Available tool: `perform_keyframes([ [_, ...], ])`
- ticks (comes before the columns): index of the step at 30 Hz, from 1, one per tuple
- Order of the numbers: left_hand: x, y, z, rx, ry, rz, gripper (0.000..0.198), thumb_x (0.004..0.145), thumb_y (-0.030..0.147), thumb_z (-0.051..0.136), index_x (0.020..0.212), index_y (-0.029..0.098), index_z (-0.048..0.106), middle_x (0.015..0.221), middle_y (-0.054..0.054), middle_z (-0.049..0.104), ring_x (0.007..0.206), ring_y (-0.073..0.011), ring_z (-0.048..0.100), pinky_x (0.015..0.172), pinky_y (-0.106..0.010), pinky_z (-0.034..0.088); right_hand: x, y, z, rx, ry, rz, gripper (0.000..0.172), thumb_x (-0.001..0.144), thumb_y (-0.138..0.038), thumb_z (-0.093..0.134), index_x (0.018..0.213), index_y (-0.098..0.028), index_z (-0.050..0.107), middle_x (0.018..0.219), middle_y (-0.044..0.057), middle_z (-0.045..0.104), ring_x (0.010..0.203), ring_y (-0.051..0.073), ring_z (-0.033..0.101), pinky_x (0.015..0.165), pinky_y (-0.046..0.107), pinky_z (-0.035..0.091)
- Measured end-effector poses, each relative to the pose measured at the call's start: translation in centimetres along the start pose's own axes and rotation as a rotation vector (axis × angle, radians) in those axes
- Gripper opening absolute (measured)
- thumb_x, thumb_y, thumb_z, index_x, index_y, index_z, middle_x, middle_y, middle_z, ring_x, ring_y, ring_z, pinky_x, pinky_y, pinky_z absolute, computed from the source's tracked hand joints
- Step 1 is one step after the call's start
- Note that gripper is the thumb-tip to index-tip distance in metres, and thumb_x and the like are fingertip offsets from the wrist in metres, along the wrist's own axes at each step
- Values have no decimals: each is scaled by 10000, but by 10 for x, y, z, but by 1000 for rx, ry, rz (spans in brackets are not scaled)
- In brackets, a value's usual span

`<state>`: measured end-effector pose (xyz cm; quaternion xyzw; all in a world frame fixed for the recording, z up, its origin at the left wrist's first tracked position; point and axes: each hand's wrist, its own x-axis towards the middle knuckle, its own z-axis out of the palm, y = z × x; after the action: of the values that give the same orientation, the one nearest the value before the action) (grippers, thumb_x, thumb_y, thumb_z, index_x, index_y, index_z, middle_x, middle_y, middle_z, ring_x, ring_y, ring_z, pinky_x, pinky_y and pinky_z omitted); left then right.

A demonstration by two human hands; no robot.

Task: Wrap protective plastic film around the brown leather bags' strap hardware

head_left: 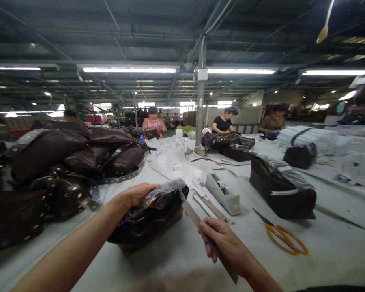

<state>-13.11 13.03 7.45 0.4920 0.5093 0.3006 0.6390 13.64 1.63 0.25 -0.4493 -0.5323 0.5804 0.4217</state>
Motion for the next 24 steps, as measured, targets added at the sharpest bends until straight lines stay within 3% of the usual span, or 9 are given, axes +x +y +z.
perform_keyframes([
  [3, -1, 1, 2, -24, -14, -23, 407, 564, 416, 821, 779, 97, 689, 689, -57, 724, 575, -174, 632, 591, -322, 573, 10, -13, 36, 6, -3, 17, 421, 676, -584, 609, 639, -187, 473, 488, -62, 499, 344, 82, 490, 306, 174, 349],
  [6, -4, 3, 4, -41, -16, -45, 352, 624, 378, 797, 785, 85, 685, 695, -56, 726, 566, -166, 638, 590, -309, 577, 29, -14, 54, 10, 27, 64, 323, 704, -480, 578, 620, -187, 469, 464, -66, 491, 333, 91, 503, 279, 166, 341],
  [15, -6, 5, 6, -38, 2, -43, 241, 711, 327, 738, 758, 99, 679, 655, -43, 709, 536, -155, 625, 571, -289, 560, 45, -17, 66, 4, 68, 82, 220, 802, -305, 535, 632, -178, 478, 475, -69, 498, 332, 79, 516, 279, 152, 354],
  [24, -7, 4, 10, 15, 30, -10, 334, 587, 399, 799, 685, 104, 679, 588, -43, 687, 485, -148, 583, 492, -254, 496, 77, -28, 86, -5, 92, 39, 250, 857, -290, 523, 638, -172, 504, 489, -49, 530, 338, 76, 513, 295, 150, 358],
])
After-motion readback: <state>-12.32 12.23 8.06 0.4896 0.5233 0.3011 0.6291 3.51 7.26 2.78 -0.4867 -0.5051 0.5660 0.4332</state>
